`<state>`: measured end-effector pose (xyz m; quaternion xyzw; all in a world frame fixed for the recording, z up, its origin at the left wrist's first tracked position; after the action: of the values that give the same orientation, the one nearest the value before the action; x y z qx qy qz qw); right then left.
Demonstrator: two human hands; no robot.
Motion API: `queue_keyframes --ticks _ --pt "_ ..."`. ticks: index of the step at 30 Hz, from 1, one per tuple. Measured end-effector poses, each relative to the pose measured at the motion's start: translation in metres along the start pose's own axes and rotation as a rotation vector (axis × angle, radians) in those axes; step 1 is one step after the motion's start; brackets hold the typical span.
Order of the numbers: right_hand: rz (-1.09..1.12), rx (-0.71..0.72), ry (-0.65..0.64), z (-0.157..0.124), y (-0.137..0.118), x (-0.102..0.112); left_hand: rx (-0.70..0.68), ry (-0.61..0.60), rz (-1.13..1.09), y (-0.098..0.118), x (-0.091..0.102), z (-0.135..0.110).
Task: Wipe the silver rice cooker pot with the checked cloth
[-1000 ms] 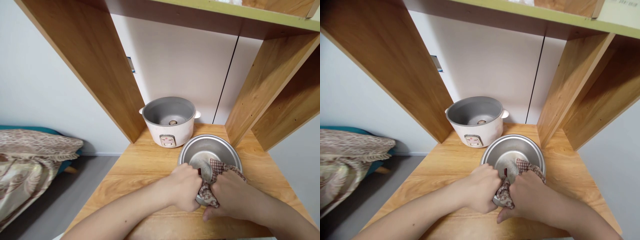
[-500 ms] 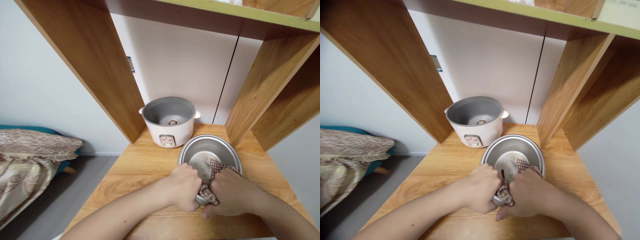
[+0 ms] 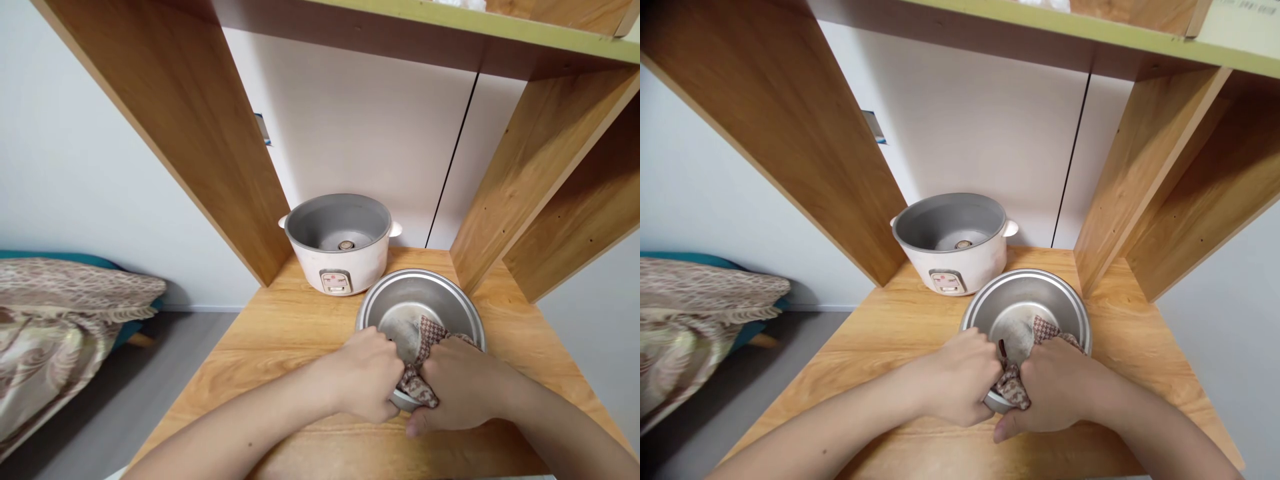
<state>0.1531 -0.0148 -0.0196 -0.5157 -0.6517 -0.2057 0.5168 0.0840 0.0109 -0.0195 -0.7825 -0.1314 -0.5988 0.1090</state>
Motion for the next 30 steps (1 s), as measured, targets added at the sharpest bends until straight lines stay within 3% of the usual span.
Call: queue_keyframes --ticks 5,10,18,23,27,30 --pt "-0.033 -0.016 0.030 -0.005 -0.005 0.003 -0.023 -0.001 0.015 0.001 -0.002 0.000" --pt "-0.090 -0.092 -0.027 -0.006 -0.006 0.000 -0.021 -0.001 0.036 0.001 -0.002 0.001" --pt "0.023 0.032 -0.028 -0.003 -0.001 -0.002 -0.002 0.024 0.019 0.001 -0.001 0.001" --pt "-0.030 0.011 0.035 -0.005 -0.005 0.002 -0.006 0.030 0.010 0.000 -0.001 0.001" --pt "-0.108 -0.054 0.004 -0.006 -0.010 -0.004 -0.007 0.022 0.003 0.000 0.001 0.001" --pt "-0.151 -0.043 0.070 -0.006 -0.014 -0.003 -0.001 0.010 0.002 -0.001 0.001 0.001"
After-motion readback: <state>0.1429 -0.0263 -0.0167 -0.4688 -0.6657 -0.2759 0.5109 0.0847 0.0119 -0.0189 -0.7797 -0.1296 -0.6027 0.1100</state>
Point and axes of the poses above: each hand's wrist, its own z-axis towards the middle knuckle, its own x-axis out of the back of the hand, y = z × x, the point moved 8 cm from there along z, towards the middle knuckle, and after that the axes turned 6 degrees about z, right-handed, at the moved point
